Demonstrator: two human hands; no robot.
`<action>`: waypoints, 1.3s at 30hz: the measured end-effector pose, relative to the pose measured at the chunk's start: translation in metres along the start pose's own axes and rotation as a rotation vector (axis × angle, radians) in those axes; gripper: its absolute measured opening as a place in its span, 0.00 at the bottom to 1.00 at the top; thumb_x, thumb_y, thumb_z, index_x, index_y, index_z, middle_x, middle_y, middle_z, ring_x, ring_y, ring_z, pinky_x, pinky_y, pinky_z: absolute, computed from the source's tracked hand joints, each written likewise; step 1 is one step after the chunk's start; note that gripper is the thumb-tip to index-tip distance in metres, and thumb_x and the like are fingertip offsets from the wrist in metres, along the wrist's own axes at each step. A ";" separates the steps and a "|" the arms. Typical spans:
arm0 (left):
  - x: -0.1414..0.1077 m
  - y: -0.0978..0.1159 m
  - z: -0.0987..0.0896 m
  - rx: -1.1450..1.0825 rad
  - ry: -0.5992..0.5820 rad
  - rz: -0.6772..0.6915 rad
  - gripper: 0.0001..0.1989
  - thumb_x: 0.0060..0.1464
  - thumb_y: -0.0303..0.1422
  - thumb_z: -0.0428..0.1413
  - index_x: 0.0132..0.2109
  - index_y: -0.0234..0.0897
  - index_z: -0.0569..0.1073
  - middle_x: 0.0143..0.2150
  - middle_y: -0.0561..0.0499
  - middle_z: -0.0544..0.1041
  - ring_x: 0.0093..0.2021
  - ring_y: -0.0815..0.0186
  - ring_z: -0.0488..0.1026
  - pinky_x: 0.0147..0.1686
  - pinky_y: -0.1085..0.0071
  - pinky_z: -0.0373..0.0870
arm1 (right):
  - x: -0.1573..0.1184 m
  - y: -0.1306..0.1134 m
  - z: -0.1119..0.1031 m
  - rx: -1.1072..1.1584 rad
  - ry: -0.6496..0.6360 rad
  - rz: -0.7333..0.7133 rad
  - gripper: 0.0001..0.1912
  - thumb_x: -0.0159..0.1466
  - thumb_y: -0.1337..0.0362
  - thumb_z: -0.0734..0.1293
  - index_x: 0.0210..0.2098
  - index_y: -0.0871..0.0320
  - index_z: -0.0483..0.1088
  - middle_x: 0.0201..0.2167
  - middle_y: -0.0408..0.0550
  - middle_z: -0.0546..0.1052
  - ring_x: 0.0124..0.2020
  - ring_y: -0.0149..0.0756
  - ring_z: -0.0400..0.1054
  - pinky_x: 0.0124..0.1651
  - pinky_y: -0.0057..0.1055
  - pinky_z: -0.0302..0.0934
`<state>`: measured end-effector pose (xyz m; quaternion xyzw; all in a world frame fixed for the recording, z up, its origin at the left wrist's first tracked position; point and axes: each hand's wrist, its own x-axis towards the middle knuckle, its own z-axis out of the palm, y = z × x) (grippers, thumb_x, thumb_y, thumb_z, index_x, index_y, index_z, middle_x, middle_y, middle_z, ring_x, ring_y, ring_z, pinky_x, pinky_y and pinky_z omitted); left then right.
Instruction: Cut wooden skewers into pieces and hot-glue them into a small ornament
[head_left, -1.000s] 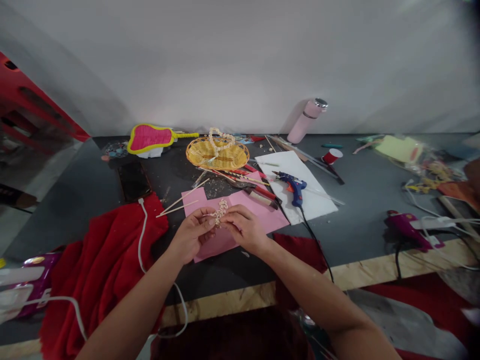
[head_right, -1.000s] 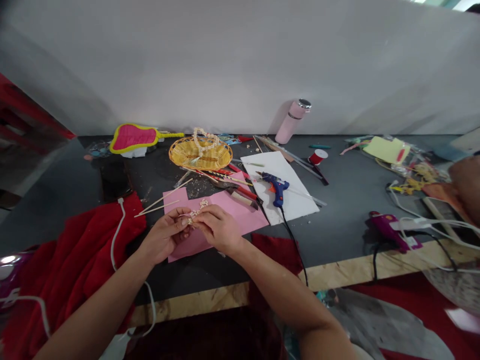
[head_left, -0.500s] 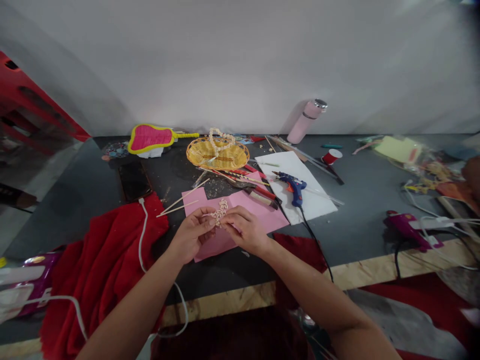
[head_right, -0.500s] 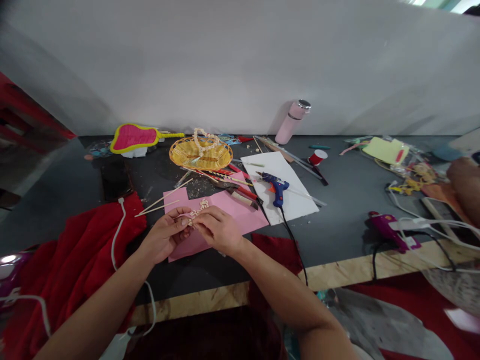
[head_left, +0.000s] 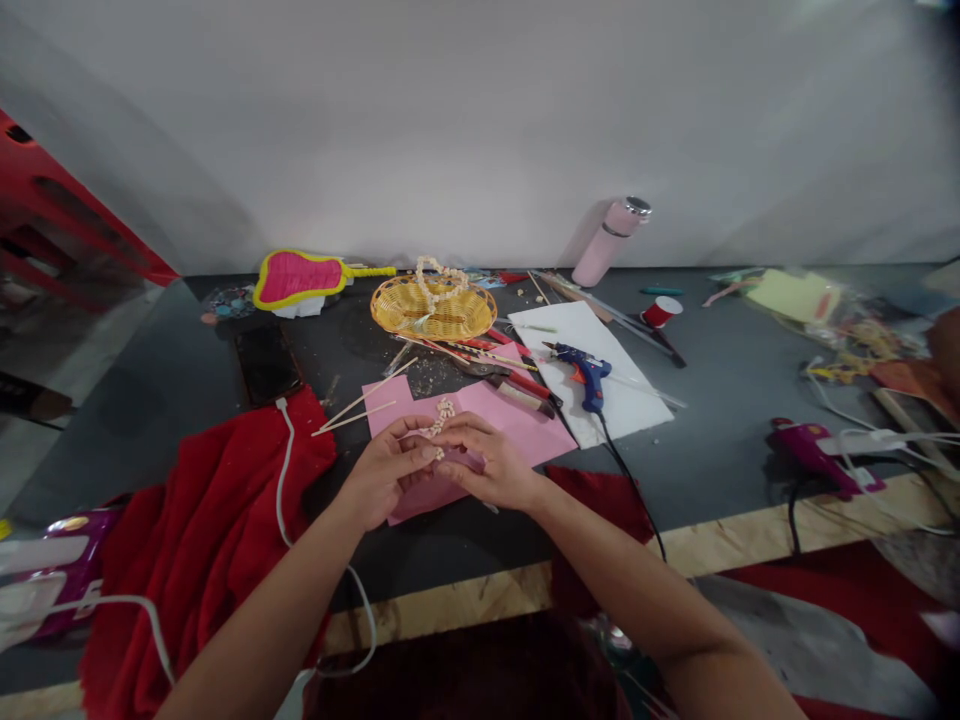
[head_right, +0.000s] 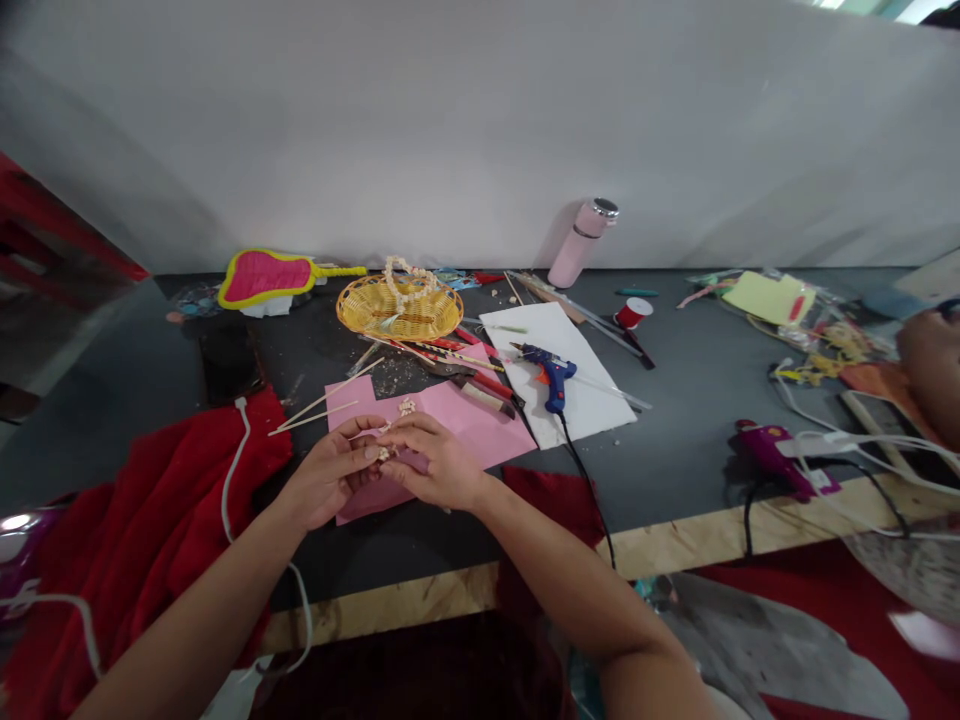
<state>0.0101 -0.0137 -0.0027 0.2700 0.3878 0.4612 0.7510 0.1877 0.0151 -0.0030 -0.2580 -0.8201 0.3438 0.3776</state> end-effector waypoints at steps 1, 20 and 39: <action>0.000 0.000 0.000 0.009 -0.007 0.003 0.21 0.43 0.26 0.63 0.45 0.35 0.67 0.26 0.55 0.73 0.23 0.75 0.69 0.25 0.79 0.66 | 0.000 0.001 0.001 0.002 0.007 -0.003 0.14 0.59 0.66 0.66 0.45 0.56 0.68 0.42 0.52 0.70 0.47 0.37 0.64 0.51 0.37 0.61; 0.002 -0.001 0.001 0.062 0.001 0.017 0.24 0.41 0.26 0.64 0.47 0.36 0.66 0.30 0.52 0.75 0.28 0.73 0.71 0.29 0.78 0.65 | -0.002 0.004 0.004 -0.039 0.064 -0.030 0.09 0.59 0.66 0.65 0.40 0.55 0.70 0.39 0.49 0.70 0.43 0.34 0.66 0.47 0.33 0.64; -0.001 0.002 0.003 0.054 -0.018 -0.011 0.25 0.40 0.26 0.64 0.47 0.36 0.66 0.30 0.52 0.75 0.30 0.72 0.72 0.32 0.77 0.67 | -0.004 0.004 -0.002 0.039 -0.063 0.001 0.14 0.58 0.66 0.67 0.44 0.57 0.68 0.43 0.51 0.68 0.47 0.35 0.64 0.51 0.35 0.61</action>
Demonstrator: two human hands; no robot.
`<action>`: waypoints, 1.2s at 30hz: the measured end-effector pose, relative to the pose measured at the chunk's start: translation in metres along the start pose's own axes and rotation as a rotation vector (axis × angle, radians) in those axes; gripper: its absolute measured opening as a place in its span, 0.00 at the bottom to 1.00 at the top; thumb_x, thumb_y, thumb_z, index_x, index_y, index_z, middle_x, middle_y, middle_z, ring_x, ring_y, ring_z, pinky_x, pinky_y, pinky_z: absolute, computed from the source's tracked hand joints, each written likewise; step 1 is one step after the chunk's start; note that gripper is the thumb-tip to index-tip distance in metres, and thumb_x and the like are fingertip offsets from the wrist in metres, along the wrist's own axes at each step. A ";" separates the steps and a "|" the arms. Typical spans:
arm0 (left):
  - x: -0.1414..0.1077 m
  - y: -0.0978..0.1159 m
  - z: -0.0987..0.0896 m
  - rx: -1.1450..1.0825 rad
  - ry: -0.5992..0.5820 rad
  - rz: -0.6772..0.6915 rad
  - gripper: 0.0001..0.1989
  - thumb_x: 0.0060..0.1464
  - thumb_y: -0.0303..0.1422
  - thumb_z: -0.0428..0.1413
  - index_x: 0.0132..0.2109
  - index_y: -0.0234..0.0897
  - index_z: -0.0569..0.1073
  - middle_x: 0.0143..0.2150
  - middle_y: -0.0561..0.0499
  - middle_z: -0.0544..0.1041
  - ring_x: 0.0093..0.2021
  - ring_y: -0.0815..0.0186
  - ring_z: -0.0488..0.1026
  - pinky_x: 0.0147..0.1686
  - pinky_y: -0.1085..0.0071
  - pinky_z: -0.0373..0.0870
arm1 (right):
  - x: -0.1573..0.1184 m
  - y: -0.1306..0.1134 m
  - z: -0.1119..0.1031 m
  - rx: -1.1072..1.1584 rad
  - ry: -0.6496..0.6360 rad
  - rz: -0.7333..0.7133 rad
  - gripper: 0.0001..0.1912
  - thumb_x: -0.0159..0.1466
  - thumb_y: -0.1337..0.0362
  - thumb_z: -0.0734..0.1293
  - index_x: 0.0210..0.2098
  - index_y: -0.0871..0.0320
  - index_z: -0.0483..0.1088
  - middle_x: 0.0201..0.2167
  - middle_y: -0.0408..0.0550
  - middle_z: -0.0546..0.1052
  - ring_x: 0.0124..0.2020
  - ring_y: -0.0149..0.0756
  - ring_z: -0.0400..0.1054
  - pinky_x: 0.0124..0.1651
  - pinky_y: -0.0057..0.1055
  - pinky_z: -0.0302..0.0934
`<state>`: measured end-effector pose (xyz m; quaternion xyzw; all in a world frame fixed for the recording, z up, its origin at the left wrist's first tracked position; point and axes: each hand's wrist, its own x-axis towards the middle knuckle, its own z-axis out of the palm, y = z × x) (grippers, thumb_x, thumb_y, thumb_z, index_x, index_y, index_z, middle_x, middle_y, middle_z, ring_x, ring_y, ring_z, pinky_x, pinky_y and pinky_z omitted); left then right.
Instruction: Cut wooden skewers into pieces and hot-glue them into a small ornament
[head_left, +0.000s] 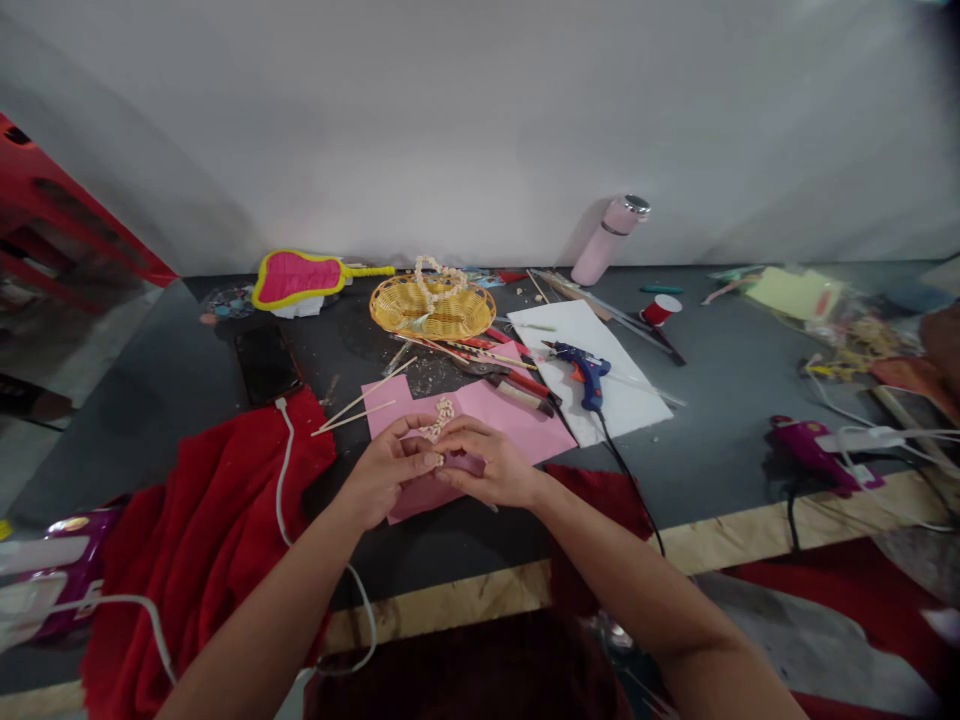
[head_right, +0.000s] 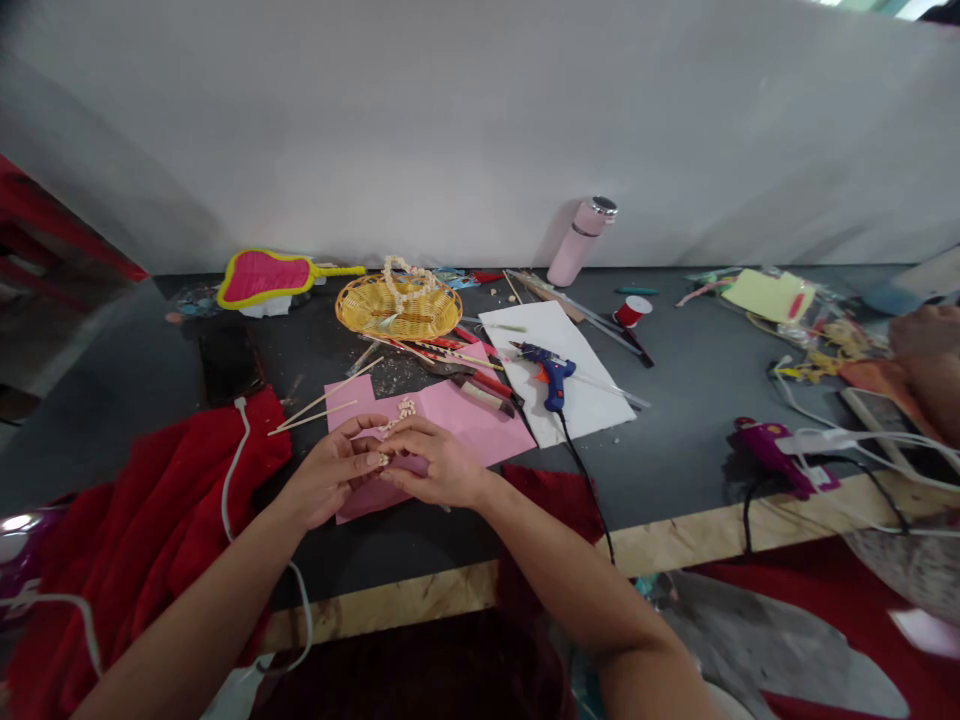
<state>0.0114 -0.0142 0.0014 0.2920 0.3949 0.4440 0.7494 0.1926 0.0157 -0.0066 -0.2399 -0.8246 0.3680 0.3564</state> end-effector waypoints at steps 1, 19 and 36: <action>0.000 0.000 0.000 0.002 -0.001 -0.001 0.25 0.40 0.26 0.64 0.47 0.36 0.66 0.30 0.52 0.75 0.30 0.72 0.72 0.31 0.77 0.66 | 0.000 0.000 0.000 0.001 -0.002 0.000 0.13 0.58 0.66 0.67 0.44 0.57 0.68 0.43 0.51 0.68 0.47 0.35 0.65 0.51 0.35 0.61; 0.000 -0.002 -0.001 0.010 -0.062 0.002 0.25 0.41 0.27 0.64 0.47 0.36 0.67 0.28 0.53 0.74 0.27 0.73 0.70 0.29 0.78 0.64 | 0.002 -0.003 -0.001 0.056 0.022 -0.012 0.08 0.61 0.64 0.65 0.40 0.58 0.71 0.38 0.52 0.71 0.44 0.35 0.66 0.48 0.35 0.63; 0.001 0.000 -0.002 -0.010 -0.033 0.013 0.25 0.41 0.26 0.64 0.48 0.36 0.67 0.29 0.52 0.75 0.28 0.72 0.72 0.30 0.77 0.66 | 0.002 0.001 0.001 0.020 0.047 0.011 0.09 0.62 0.63 0.63 0.42 0.57 0.69 0.40 0.52 0.70 0.43 0.35 0.66 0.46 0.34 0.64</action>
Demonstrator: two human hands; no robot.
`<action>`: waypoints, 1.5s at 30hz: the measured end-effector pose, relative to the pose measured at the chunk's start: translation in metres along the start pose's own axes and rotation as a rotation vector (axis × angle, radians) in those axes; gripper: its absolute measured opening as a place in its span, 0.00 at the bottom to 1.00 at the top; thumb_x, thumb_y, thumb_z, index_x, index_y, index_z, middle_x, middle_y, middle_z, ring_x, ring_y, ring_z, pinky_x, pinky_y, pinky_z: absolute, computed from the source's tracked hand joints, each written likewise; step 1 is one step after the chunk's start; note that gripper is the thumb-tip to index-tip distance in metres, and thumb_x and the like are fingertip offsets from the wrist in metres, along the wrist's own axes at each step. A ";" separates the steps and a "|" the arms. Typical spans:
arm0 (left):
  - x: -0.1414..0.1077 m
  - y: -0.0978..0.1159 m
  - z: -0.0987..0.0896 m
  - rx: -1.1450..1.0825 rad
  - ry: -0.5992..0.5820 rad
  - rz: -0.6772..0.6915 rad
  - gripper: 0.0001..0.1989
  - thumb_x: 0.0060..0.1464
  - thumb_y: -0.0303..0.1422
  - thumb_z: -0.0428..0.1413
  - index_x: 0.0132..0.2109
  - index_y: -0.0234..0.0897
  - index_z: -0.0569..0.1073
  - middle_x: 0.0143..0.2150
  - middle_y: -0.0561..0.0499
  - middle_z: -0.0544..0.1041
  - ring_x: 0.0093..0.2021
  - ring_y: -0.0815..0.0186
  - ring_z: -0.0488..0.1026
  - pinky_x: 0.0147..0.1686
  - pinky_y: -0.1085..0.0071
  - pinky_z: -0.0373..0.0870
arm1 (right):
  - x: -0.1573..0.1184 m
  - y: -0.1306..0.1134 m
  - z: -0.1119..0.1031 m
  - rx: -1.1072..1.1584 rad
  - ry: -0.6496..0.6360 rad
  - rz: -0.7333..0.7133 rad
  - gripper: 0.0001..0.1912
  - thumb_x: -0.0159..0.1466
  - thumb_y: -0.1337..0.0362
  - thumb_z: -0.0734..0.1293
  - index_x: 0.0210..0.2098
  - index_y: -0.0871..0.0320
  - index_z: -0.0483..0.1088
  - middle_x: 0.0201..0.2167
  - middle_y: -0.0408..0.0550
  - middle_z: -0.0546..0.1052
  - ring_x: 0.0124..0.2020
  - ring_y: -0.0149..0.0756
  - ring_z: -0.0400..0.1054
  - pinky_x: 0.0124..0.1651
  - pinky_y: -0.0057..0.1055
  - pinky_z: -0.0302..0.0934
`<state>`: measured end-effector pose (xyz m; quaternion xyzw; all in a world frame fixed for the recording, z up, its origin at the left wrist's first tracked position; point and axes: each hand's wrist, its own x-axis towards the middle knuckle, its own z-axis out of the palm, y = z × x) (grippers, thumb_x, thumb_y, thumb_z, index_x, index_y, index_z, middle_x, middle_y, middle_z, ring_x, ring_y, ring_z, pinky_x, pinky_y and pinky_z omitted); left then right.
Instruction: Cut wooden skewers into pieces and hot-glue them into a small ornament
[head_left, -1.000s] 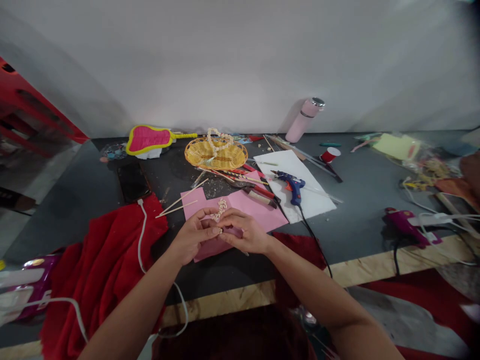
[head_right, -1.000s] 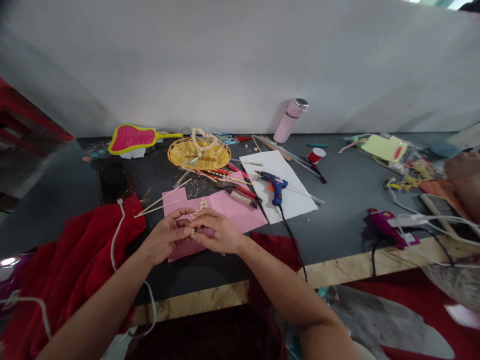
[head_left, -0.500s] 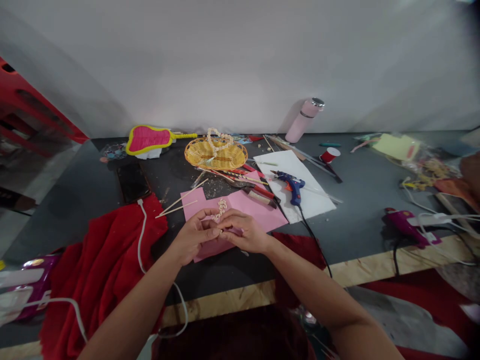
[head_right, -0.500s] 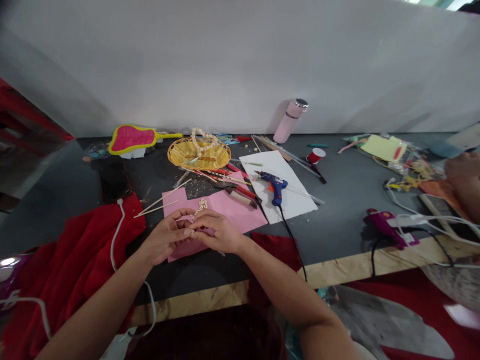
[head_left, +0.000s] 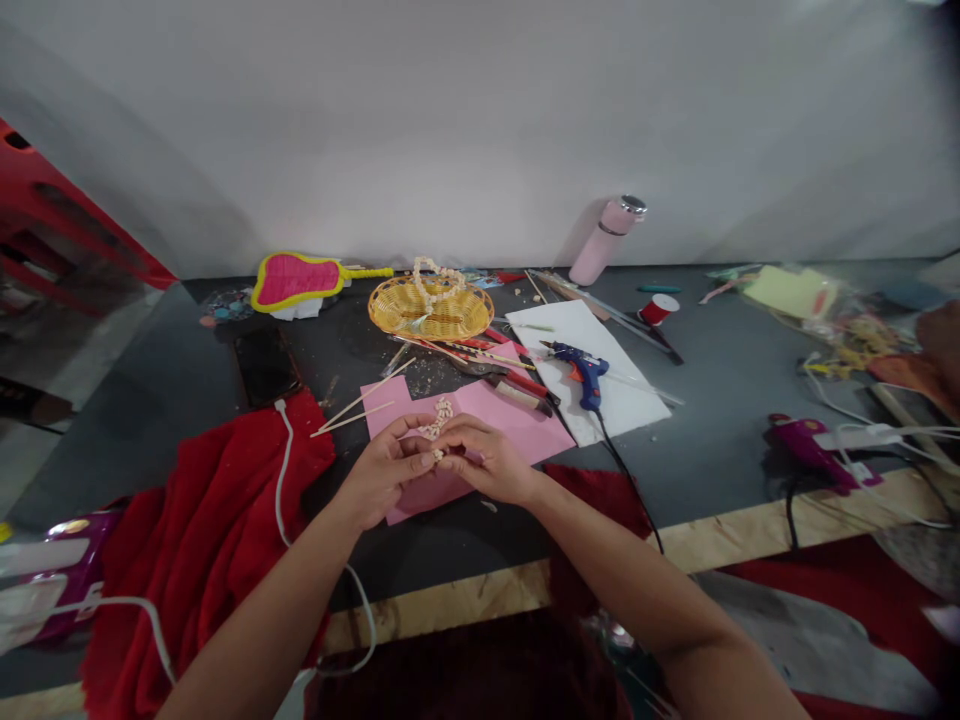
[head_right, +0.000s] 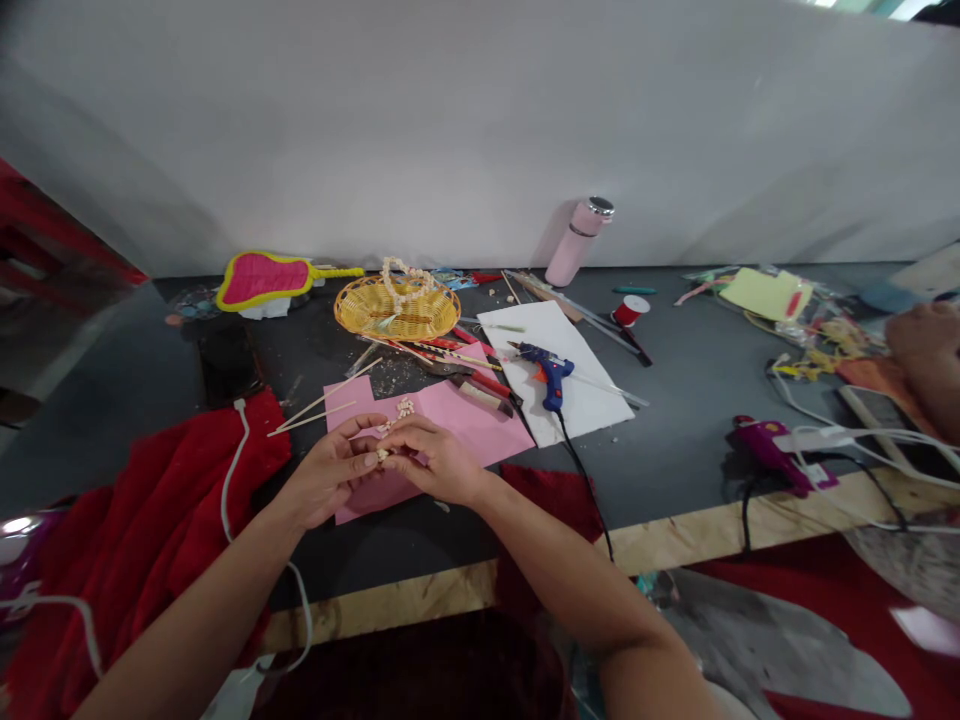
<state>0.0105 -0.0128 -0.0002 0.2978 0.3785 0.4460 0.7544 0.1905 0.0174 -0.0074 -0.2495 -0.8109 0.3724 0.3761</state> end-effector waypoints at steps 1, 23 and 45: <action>0.000 0.000 0.000 0.001 0.003 0.000 0.25 0.41 0.26 0.64 0.48 0.36 0.66 0.29 0.52 0.75 0.28 0.72 0.72 0.30 0.78 0.66 | 0.000 0.000 0.000 0.002 -0.010 -0.001 0.10 0.62 0.63 0.63 0.43 0.57 0.68 0.40 0.52 0.70 0.44 0.35 0.66 0.47 0.35 0.63; 0.002 -0.003 -0.002 0.007 -0.020 0.004 0.26 0.41 0.26 0.64 0.49 0.37 0.66 0.30 0.52 0.75 0.29 0.72 0.72 0.30 0.78 0.65 | 0.001 -0.001 0.002 -0.022 0.031 -0.045 0.08 0.60 0.65 0.65 0.40 0.57 0.69 0.37 0.50 0.71 0.41 0.33 0.67 0.44 0.32 0.64; 0.003 -0.006 -0.004 0.021 0.018 0.076 0.25 0.42 0.25 0.63 0.49 0.37 0.65 0.28 0.54 0.75 0.28 0.73 0.71 0.32 0.77 0.66 | -0.001 0.006 0.004 -0.165 0.093 -0.053 0.10 0.60 0.65 0.65 0.42 0.55 0.70 0.38 0.50 0.71 0.42 0.34 0.67 0.44 0.32 0.65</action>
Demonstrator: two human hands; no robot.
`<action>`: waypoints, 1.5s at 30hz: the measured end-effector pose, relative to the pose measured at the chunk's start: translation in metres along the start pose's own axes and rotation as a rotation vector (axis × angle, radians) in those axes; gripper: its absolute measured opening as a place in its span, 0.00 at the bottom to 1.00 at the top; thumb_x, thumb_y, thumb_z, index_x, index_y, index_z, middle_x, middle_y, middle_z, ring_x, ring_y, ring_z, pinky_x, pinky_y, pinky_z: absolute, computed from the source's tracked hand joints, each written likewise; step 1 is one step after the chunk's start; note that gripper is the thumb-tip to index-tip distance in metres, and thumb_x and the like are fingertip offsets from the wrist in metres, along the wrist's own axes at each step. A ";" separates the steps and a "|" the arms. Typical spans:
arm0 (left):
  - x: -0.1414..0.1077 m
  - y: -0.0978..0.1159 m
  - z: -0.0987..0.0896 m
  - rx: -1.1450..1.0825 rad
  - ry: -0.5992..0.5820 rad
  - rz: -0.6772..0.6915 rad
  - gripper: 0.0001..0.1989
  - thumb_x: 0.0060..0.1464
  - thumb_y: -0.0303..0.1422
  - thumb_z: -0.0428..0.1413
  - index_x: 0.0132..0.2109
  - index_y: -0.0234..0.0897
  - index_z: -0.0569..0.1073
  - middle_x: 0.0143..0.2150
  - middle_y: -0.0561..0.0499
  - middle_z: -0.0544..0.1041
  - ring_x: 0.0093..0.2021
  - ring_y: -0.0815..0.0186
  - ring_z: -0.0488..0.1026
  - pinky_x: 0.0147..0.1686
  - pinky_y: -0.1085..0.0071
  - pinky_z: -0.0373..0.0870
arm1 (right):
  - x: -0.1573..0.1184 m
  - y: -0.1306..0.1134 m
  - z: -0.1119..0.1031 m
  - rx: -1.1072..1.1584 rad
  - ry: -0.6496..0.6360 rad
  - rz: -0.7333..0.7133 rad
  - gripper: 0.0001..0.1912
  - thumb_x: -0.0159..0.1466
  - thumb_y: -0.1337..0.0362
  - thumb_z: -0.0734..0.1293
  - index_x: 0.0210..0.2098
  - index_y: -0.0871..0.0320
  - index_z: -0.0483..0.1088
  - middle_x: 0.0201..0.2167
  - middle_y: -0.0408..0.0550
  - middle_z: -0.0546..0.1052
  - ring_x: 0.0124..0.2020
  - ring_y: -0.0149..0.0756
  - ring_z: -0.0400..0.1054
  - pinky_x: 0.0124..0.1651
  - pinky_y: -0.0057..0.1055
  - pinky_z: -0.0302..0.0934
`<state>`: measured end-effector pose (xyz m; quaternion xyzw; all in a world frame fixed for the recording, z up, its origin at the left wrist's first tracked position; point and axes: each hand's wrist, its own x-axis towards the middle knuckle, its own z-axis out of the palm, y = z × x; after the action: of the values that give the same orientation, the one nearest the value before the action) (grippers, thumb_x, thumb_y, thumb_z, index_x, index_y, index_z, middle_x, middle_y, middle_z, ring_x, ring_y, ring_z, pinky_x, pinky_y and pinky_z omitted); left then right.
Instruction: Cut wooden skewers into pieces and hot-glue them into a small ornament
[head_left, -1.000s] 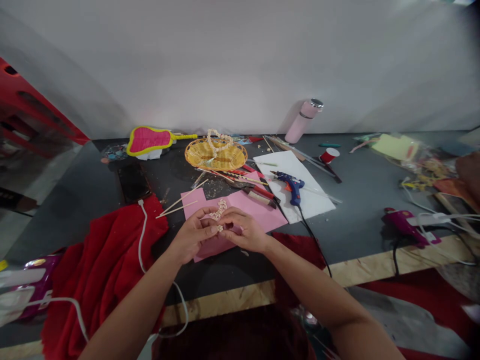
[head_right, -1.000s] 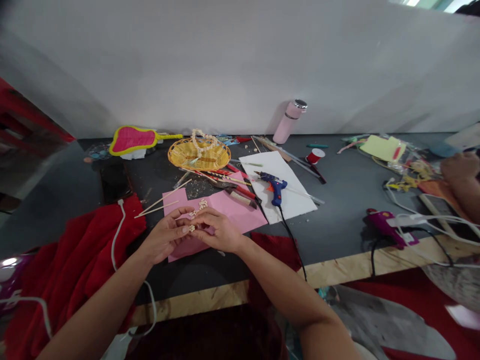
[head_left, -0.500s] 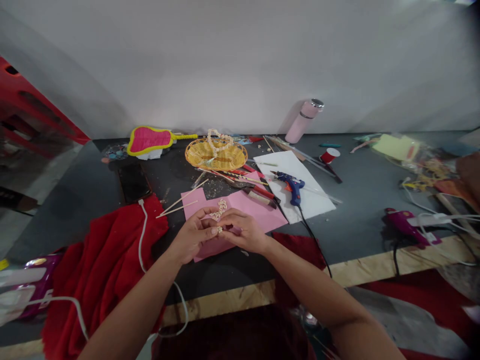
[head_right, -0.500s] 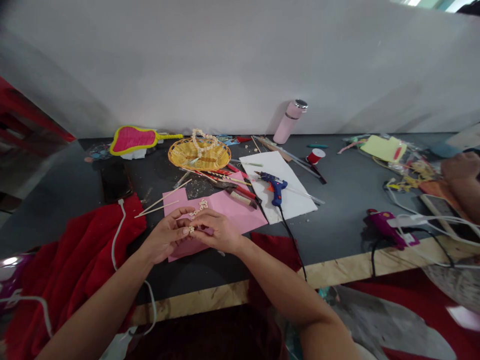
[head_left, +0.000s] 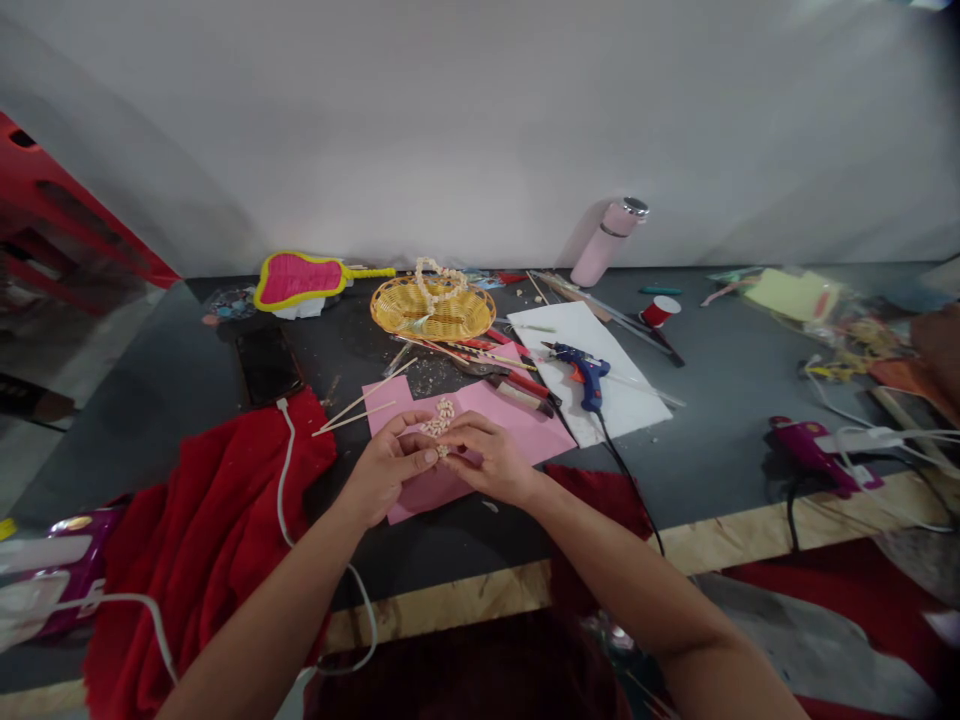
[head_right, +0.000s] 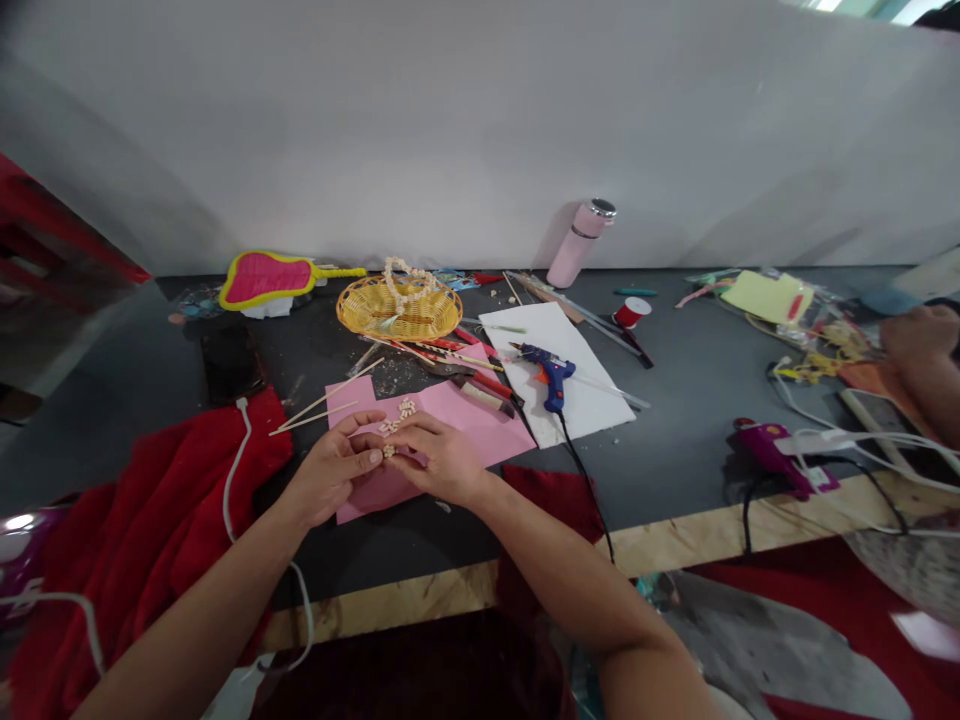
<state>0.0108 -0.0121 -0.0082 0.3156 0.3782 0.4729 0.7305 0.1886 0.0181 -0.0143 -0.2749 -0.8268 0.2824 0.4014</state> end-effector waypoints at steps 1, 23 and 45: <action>0.000 0.000 0.000 0.005 0.004 0.006 0.25 0.42 0.25 0.63 0.49 0.37 0.65 0.28 0.54 0.75 0.28 0.74 0.71 0.33 0.77 0.67 | 0.000 0.001 0.001 -0.026 0.004 -0.001 0.10 0.60 0.66 0.65 0.41 0.55 0.70 0.38 0.49 0.71 0.42 0.34 0.67 0.44 0.32 0.65; -0.001 0.000 0.003 0.055 -0.005 0.016 0.28 0.41 0.26 0.63 0.50 0.39 0.64 0.29 0.55 0.74 0.30 0.72 0.71 0.34 0.75 0.65 | -0.002 0.003 0.003 -0.102 0.020 -0.058 0.05 0.59 0.66 0.66 0.36 0.55 0.72 0.35 0.48 0.74 0.38 0.33 0.69 0.43 0.31 0.67; -0.002 0.003 0.001 0.051 -0.017 0.012 0.29 0.44 0.28 0.62 0.53 0.36 0.63 0.28 0.52 0.74 0.29 0.69 0.71 0.33 0.73 0.66 | -0.003 0.004 0.004 -0.039 0.003 -0.059 0.07 0.61 0.65 0.65 0.40 0.54 0.71 0.36 0.48 0.75 0.40 0.34 0.68 0.44 0.33 0.67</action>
<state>0.0095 -0.0130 -0.0047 0.3406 0.3822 0.4649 0.7224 0.1880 0.0174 -0.0203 -0.2588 -0.8391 0.2539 0.4055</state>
